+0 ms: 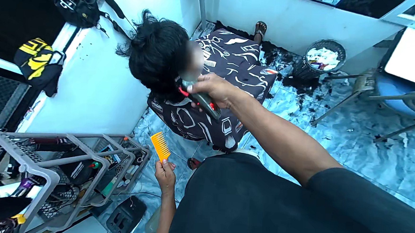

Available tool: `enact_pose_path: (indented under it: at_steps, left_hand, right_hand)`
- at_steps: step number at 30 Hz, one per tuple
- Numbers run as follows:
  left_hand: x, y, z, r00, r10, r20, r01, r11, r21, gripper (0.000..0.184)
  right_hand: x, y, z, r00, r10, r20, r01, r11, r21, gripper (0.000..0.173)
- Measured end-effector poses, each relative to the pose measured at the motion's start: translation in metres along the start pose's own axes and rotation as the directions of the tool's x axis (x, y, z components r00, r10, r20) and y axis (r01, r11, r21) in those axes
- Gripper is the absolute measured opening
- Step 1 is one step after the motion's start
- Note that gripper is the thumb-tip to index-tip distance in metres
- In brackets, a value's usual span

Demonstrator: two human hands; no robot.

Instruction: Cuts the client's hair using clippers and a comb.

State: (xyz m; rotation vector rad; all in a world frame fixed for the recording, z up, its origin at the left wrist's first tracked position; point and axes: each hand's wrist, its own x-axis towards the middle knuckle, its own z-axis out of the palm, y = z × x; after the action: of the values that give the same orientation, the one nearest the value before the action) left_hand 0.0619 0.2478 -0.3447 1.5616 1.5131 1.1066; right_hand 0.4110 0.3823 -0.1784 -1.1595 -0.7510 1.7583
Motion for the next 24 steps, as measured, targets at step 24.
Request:
enact_pose_path:
  at_steps: [24]
  left_hand:
    - [0.010,0.005,0.003,0.997,-0.004,0.078,0.000,0.999,0.052,0.028]
  right_hand:
    - [0.003,-0.006,-0.009,0.993,0.017,0.117,-0.042,0.975,0.216,0.031]
